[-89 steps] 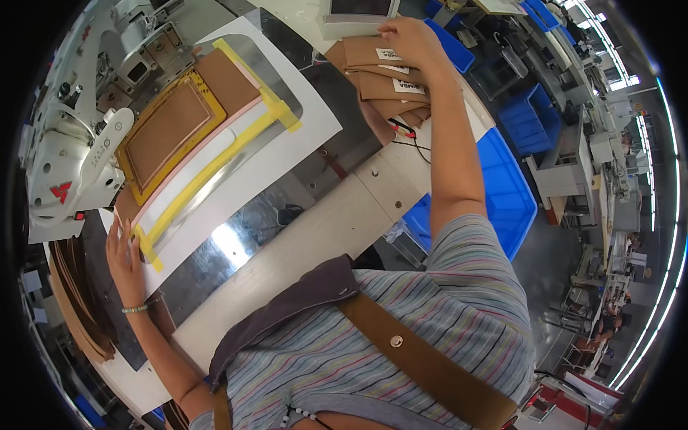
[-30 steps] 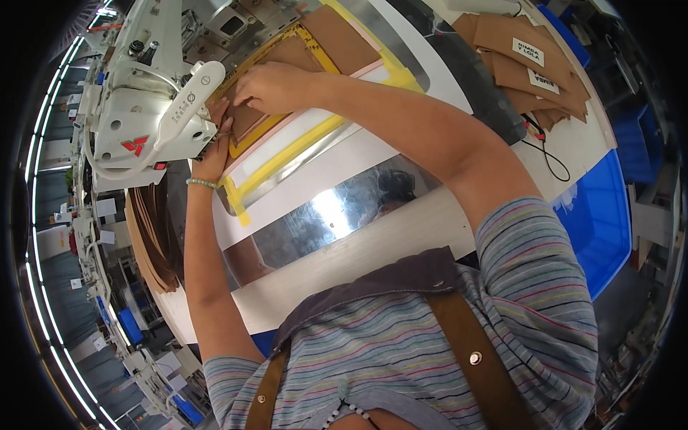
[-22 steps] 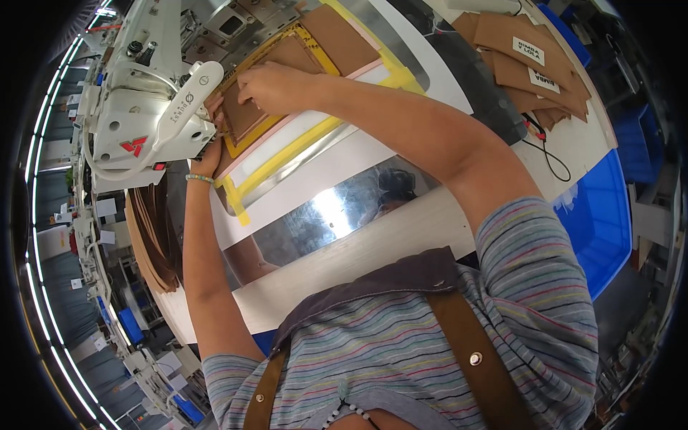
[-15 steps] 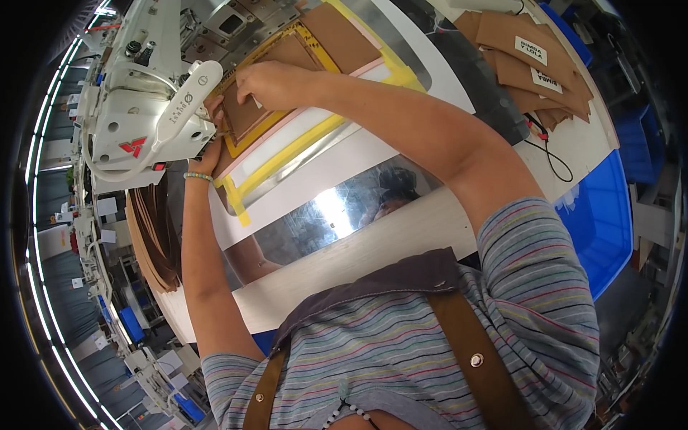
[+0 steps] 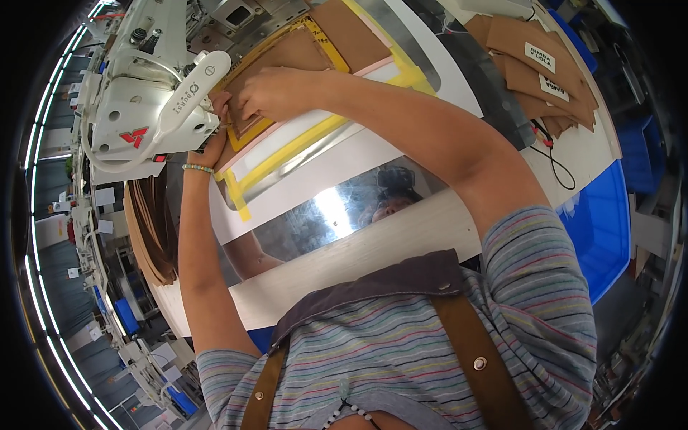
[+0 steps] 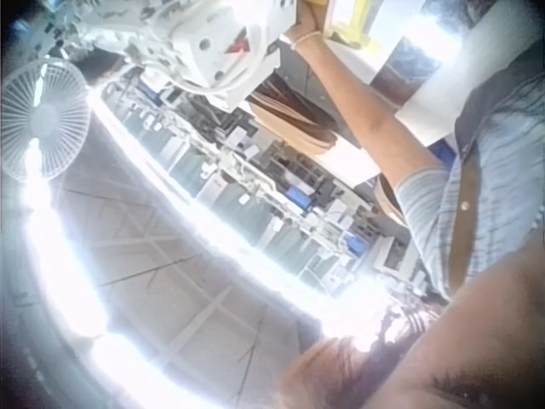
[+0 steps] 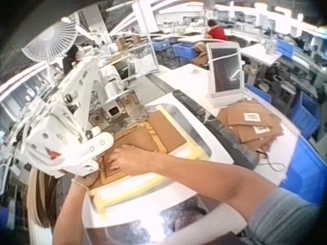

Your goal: Sewing brand labels onto leather panels using an industrial sewing machine.

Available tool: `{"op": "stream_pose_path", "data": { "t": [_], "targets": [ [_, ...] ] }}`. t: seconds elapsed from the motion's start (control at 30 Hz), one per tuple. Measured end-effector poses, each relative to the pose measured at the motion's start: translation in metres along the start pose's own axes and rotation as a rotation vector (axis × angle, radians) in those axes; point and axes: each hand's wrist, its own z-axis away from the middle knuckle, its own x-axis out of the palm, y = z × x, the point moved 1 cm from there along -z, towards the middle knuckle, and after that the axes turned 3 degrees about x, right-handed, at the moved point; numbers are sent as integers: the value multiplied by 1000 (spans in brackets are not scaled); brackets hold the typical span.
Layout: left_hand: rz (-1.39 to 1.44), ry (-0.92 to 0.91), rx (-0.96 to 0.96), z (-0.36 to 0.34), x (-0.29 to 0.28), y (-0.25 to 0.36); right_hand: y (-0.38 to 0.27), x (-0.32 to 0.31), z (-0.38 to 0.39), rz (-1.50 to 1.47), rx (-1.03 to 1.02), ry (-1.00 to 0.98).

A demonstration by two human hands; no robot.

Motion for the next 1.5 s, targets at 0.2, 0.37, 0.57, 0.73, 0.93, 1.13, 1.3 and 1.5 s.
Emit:
{"op": "stream_pose_path", "data": {
  "t": [0.2,0.37,0.57,0.73,0.93,1.13,1.3,1.5],
  "targets": [
    [203,137,112,7,1,-5,-1,0,-2,-78,0,5],
    [305,142,22,7,4,-7,0,0,-3,-20,-41,106],
    [353,113,-25,3,3,-4,-5,-3,-1,-20,-6,-8],
    [152,97,76,-1,2,-3,-4,-7,-1,-27,-16,-62],
    [264,39,-4,12,19,-27,-9,-7,-3,7,-8,-73],
    [208,113,39,13,36,-48,-9,-5,-3,11,-5,-67],
    [321,51,37,11,49,-65,-6,-7,-6,22,23,-75],
    [138,14,42,19,46,-66,-5,-5,-10,-2,8,-76]
  ]
}}
